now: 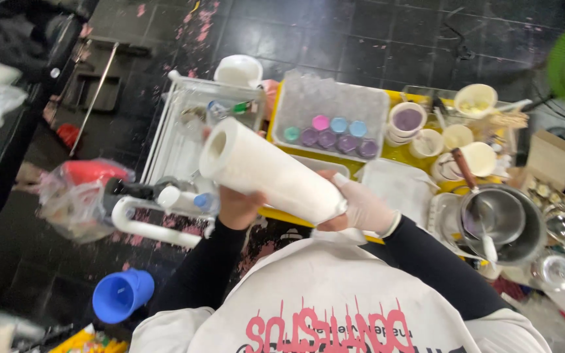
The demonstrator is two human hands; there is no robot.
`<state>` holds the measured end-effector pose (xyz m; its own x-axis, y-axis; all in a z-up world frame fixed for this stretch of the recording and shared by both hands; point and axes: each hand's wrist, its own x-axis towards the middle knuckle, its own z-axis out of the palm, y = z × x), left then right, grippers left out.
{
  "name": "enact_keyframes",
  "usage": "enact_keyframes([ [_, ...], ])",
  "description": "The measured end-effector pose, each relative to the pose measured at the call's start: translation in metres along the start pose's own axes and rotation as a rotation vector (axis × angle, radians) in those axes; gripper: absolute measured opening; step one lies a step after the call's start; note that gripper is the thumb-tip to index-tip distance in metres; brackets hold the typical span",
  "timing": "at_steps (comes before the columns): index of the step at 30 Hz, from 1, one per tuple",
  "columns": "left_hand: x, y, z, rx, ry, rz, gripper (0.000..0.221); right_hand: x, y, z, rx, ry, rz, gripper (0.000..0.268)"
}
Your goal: Wiping small glass jars or containers with a paper towel at a production station.
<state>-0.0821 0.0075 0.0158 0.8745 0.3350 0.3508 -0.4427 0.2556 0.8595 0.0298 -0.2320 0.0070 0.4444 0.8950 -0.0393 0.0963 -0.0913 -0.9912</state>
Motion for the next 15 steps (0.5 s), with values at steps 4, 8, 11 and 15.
enact_keyframes([
  [4, 0.008, 0.06, -0.041, 0.102, 0.021, -0.028, 0.115, 0.016, -0.027, 0.002, -0.089, -0.032, 0.067, 0.094],
  [8, 0.001, 0.112, -0.067, 0.535, -0.101, -0.239, 0.115, 0.038, -0.031, 0.015, -0.246, -0.05, 0.02, 0.093],
  [11, 0.002, 0.141, -0.076, 0.754, -0.13, -0.25, 0.111, 0.052, -0.046, 0.033, -0.285, -0.023, 0.165, 0.1],
  [15, 0.014, 0.161, -0.111, 1.056, -0.04, -0.138, 0.102, 0.065, -0.041, 0.038, -0.216, 0.117, 0.356, 0.116],
])
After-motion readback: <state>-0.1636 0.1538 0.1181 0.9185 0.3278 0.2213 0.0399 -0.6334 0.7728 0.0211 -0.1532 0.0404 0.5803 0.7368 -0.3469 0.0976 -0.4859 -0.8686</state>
